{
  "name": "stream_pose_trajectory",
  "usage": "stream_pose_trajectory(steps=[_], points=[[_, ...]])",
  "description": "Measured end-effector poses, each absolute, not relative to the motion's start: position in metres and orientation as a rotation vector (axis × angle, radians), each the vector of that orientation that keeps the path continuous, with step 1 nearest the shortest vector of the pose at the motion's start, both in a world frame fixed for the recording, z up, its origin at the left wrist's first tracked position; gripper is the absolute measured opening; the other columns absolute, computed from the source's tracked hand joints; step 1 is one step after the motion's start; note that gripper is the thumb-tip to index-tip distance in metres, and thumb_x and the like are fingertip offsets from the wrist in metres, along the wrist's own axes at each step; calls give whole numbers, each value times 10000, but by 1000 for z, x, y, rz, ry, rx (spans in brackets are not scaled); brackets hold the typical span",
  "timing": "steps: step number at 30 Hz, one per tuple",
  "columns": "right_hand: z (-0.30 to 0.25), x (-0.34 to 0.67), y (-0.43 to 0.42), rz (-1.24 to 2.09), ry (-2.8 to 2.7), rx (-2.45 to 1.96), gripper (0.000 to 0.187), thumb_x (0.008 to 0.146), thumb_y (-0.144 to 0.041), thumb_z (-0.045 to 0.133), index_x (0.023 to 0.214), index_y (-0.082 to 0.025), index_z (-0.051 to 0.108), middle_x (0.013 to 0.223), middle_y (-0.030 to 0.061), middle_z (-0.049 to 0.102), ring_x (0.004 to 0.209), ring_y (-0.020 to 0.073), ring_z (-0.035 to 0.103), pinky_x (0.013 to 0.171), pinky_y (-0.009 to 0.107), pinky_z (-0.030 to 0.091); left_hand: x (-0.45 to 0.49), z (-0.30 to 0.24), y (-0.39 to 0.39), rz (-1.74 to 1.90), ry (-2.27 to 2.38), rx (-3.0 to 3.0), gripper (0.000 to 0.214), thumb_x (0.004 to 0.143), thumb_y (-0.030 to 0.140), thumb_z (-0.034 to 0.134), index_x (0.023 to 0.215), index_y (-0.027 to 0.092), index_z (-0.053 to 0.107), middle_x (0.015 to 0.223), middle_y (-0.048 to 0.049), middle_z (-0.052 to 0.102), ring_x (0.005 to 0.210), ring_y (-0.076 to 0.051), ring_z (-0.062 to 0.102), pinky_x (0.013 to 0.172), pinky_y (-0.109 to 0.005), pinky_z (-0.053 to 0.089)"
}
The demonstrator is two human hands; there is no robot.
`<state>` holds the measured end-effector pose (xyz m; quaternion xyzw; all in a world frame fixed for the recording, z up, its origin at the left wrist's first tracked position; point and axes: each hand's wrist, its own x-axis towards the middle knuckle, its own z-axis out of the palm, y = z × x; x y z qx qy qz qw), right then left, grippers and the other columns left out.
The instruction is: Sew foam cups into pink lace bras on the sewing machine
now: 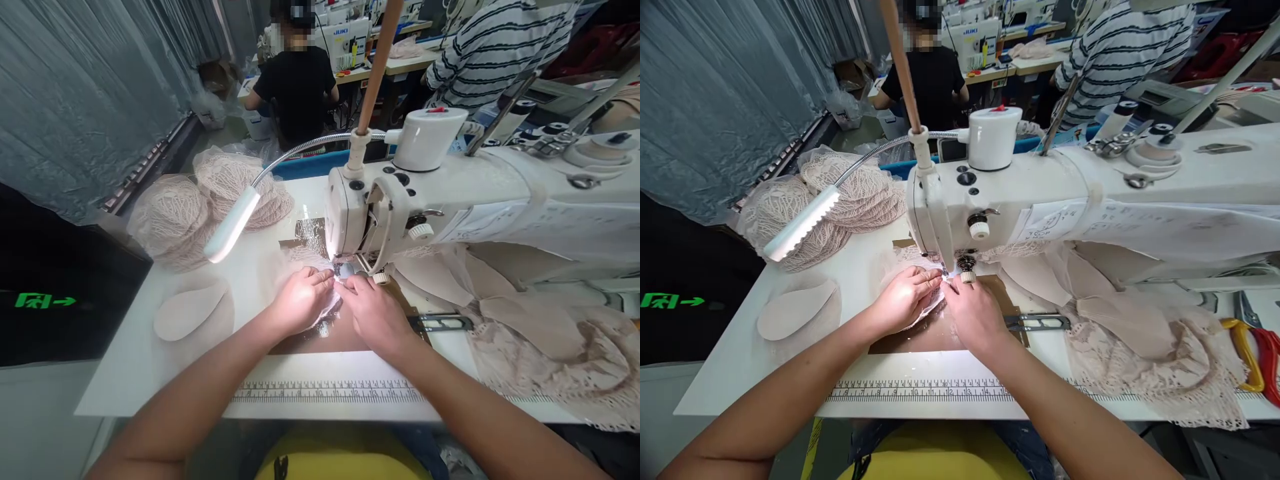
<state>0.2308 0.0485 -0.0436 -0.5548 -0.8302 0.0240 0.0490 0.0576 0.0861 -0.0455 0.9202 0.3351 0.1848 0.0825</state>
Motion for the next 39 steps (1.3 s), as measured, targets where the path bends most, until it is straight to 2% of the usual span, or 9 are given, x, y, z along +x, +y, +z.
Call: stream_pose_trajectory(steps=[7, 17, 21, 24, 29, 33, 36, 39], points=[[-43, 231, 50, 69, -2506, -1703, 443, 837, -27, 406, 1169, -217, 629, 954, 76, 628, 713, 187, 506, 557, 310, 322, 54, -51, 92, 566, 997, 2726, 348, 926, 244, 427, 1191, 119, 615, 1240, -137, 621, 940, -238, 571, 811, -419, 500], [-49, 234, 47, 25, -2531, -1654, 496, 803, 25, 363, 1162, -197, 623, 994, 79, 630, 746, 191, 505, 631, 308, 358, 54, -52, 95, 544, 1072, 2695, 399, 929, 273, 424, 1231, 67, 584, 1302, -149, 576, 1036, -258, 545, 889, -417, 472], [-52, 236, 45, 30, -2501, -1636, 494, 798, 13, 388, 1173, -205, 625, 989, 76, 632, 762, 191, 507, 638, 303, 361, 53, -50, 94, 475, 1178, 2667, 433, 928, 319, 426, 1294, 118, 537, 1331, -133, 550, 1070, -273, 523, 922, -455, 451], [-54, 237, 44, 27, -2472, -1624, 481, 817, -15, 398, 1194, -215, 621, 973, 67, 629, 776, 197, 508, 642, 300, 367, 52, -51, 91, 430, 1262, 2666, 450, 912, 330, 457, 1326, 161, 505, 1358, -133, 516, 1174, -309, 473, 968, -497, 408], [-56, 238, 43, 37, -2422, -1586, 460, 841, -34, 378, 1189, -197, 631, 997, 73, 635, 822, 202, 528, 682, 299, 398, 52, -51, 88, 395, 1390, 2653, 420, 909, 367, 461, 1290, 207, 533, 1393, -144, 468, 1297, -380, 355, 1000, -602, 323], [-56, 240, 44, 91, -2359, -1530, 465, 821, -28, 377, 1172, -187, 638, 1059, 68, 653, 901, 204, 569, 746, 301, 434, 44, -44, 88, 355, 1425, 2553, 404, 879, 308, 471, 1269, 235, 550, 1417, -94, 461, 1327, -389, 328, 1026, -665, 247], [-56, 243, 44, 178, -2288, -1453, 428, 833, -46, 373, 1119, -178, 663, 1041, 69, 669, 911, 196, 594, 776, 298, 456, 35, -33, 81, 305, 1315, 2459, 403, 799, 241, 541, 1197, 239, 608, 1419, -64, 470, 1351, -385, 316, 1056, -662, 219], [-53, 246, 43, 270, -2239, -1399, 396, 844, -69, 380, 1075, -185, 680, 1019, 67, 676, 891, 186, 608, 773, 295, 473, 30, -18, 62, 193, 951, 2456, 336, 759, 200, 577, 1073, 269, 676, 1367, -20, 532, 1342, -345, 363, 1079, -620, 238]])
